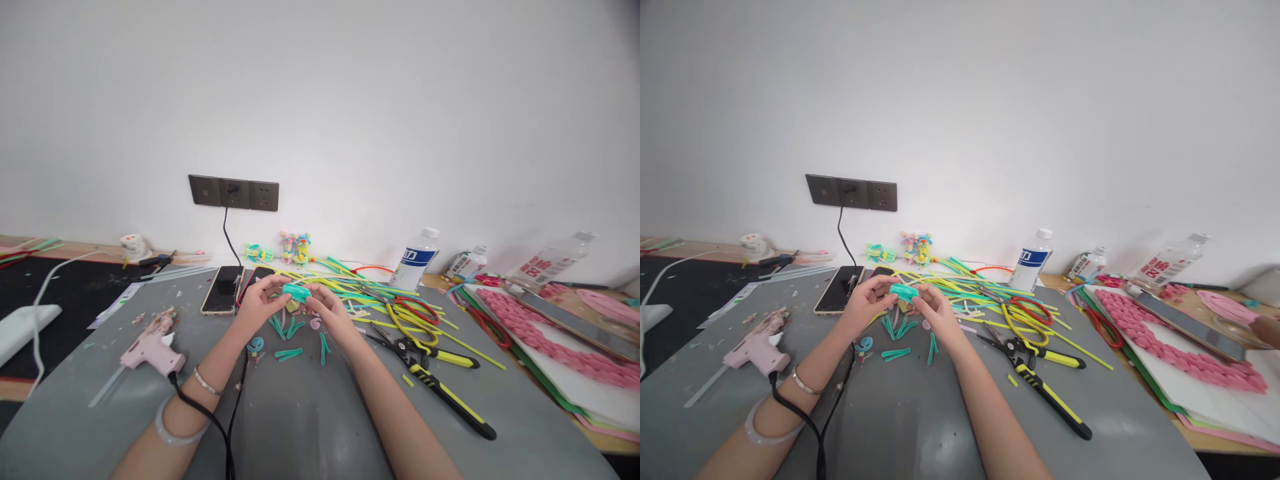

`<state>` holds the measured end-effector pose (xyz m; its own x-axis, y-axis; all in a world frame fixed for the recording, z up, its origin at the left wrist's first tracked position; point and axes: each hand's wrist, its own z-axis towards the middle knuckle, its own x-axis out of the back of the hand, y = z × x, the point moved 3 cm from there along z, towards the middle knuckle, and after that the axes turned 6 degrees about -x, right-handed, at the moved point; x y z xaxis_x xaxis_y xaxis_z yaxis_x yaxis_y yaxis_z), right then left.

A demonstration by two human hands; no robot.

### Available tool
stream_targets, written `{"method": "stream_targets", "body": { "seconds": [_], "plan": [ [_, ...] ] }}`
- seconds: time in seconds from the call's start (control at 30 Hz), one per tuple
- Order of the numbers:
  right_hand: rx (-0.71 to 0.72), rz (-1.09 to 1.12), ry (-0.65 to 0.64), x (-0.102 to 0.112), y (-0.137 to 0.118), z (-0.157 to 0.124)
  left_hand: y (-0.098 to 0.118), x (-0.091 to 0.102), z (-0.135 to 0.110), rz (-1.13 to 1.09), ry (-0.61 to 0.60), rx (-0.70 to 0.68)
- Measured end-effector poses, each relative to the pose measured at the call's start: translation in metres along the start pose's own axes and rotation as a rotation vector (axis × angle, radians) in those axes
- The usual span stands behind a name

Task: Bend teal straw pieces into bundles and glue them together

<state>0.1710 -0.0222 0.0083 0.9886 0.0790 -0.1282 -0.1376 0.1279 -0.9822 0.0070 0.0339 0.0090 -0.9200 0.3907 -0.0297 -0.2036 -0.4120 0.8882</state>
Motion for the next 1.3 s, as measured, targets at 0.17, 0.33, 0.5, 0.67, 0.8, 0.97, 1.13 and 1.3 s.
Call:
{"method": "stream_targets", "body": {
  "seconds": [0.17, 0.33, 0.5, 0.67, 0.8, 0.97, 1.13, 1.3],
  "plan": [
    [0.043, 0.010, -0.047, -0.001, 0.001, 0.000, -0.001, 0.001, 0.000, -0.035, -0.008, 0.062],
    [0.040, -0.025, 0.003, 0.002, 0.002, 0.000, -0.001, -0.002, -0.001, -0.123, -0.015, 0.147],
    [0.043, -0.038, 0.018, 0.003, 0.001, 0.001, -0.005, -0.002, -0.001, -0.118, -0.036, 0.158],
    [0.028, -0.046, 0.024, 0.003, 0.003, 0.002, -0.007, -0.001, 0.000, -0.090, -0.059, 0.123],
    [0.019, -0.051, 0.014, 0.004, 0.005, 0.003, -0.008, 0.000, 0.000, -0.080, -0.067, 0.121],
    [0.001, -0.032, 0.007, 0.004, 0.008, 0.004, -0.011, 0.001, 0.000, -0.045, -0.057, 0.101],
    [-0.013, -0.029, 0.008, 0.004, 0.007, 0.003, -0.012, 0.002, 0.000, 0.009, -0.064, 0.066],
    [-0.028, -0.037, 0.011, 0.004, 0.008, 0.004, -0.015, 0.002, 0.000, 0.040, -0.078, 0.066]
  ]
}}
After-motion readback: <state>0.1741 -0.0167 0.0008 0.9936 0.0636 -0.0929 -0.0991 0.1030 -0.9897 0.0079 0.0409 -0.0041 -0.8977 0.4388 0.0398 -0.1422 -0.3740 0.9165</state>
